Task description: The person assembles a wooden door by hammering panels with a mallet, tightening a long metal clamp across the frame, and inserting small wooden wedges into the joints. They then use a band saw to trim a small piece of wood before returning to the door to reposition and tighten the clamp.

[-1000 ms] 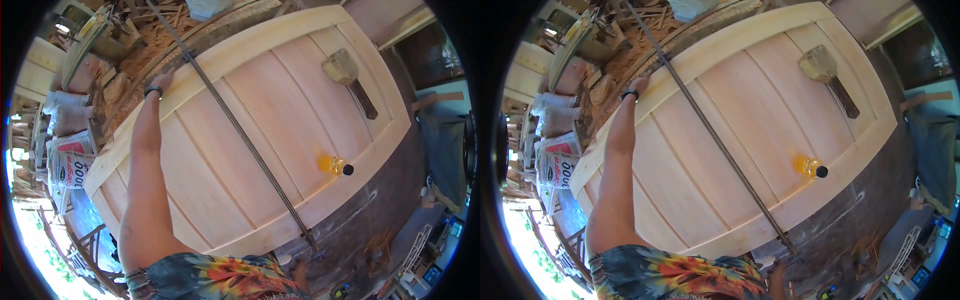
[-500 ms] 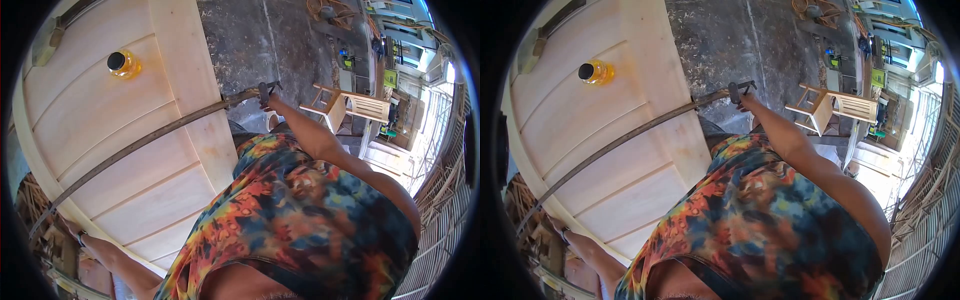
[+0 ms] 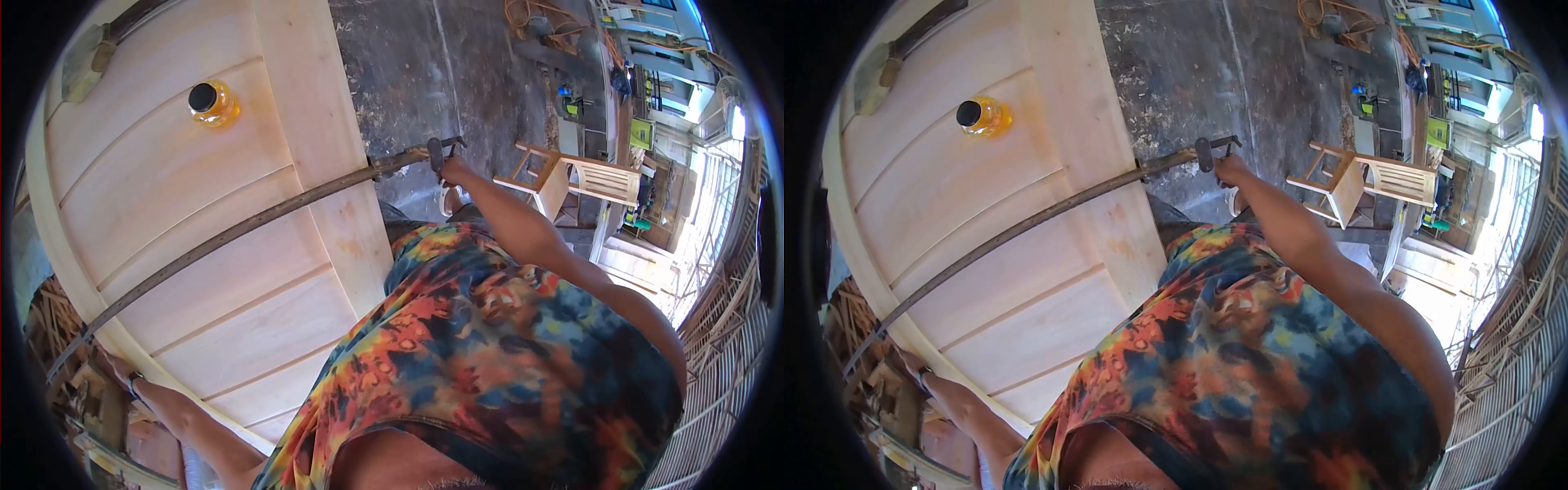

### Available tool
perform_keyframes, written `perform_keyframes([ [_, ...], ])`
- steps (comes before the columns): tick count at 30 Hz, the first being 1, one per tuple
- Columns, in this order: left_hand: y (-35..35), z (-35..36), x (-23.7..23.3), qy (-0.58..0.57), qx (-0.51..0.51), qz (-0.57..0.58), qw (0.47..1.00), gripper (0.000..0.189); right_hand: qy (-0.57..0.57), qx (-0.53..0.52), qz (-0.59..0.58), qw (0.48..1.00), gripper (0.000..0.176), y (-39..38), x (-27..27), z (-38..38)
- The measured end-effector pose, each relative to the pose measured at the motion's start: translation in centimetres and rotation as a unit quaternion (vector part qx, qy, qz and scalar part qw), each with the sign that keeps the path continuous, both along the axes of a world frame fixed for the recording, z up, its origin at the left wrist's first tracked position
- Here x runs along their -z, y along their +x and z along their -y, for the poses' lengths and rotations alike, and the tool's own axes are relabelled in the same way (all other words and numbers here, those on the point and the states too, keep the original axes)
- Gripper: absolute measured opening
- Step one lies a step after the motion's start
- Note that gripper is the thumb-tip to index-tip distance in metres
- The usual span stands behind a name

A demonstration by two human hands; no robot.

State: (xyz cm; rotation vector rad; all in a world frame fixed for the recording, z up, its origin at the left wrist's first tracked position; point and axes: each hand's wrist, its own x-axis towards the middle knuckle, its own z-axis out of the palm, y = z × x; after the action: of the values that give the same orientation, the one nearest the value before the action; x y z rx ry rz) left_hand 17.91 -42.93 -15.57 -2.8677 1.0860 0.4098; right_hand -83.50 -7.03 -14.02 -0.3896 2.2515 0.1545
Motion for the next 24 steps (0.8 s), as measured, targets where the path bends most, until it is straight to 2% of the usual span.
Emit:
perform_keyframes([
  [2,-0.1,-0.4,-0.1,-0.004,-0.004,-0.001,1.000,0.075,-0.043,0.101,0.065,0.992,0.020,-1.3,4.6,-0.2],
  [5,-0.6,-1.4,-0.7,-0.004,-0.004,-0.004,1.000,0.075,-0.122,-0.137,0.132,0.974,0.026,-6.7,14.6,-4.9],
  [6,-0.4,-1.5,-0.6,-0.007,-0.001,-0.006,1.000,0.075,-0.103,-0.014,0.178,0.979,0.028,-4.9,10.8,-4.4],
  [8,0.1,-1.9,0.2,-0.013,-0.003,-0.015,1.000,0.075,-0.068,0.247,0.213,0.943,0.032,-0.5,2.0,-2.8],
  [10,0.6,-3.1,0.4,-0.021,-0.018,-0.019,0.999,0.076,-0.104,0.413,0.264,0.865,0.048,-2.2,-1.2,-3.4],
  [12,1.0,-3.5,0.6,-0.025,-0.019,-0.024,0.999,0.076,-0.135,0.488,0.278,0.816,0.065,-3.6,-4.4,-0.7],
  [13,0.8,-3.5,0.8,-0.027,-0.017,-0.029,0.999,0.076,-0.134,0.479,0.285,0.819,0.065,-4.1,-5.3,1.0],
  [15,0.5,-3.5,1.1,-0.028,-0.012,-0.035,0.999,0.076,-0.162,0.424,0.388,0.802,0.075,-6.1,-6.0,6.0],
  [18,0.2,-3.9,0.8,-0.034,-0.012,-0.040,0.999,0.077,-0.202,0.319,0.434,0.818,0.080,-9.4,-6.6,9.9],
  [20,0.4,-4.3,1.1,-0.034,-0.008,-0.044,0.998,0.077,-0.362,0.378,0.356,0.774,0.084,-6.4,-11.7,11.3],
  [22,0.4,-4.3,1.6,-0.038,-0.001,-0.054,0.998,0.077,-0.284,0.359,0.357,0.814,0.087,-8.0,-12.9,7.5],
  [24,-2.1,-4.3,-0.6,-0.038,-0.046,-0.053,0.997,0.081,-0.032,0.347,0.354,0.868,0.092,-8.2,-13.1,4.1],
])
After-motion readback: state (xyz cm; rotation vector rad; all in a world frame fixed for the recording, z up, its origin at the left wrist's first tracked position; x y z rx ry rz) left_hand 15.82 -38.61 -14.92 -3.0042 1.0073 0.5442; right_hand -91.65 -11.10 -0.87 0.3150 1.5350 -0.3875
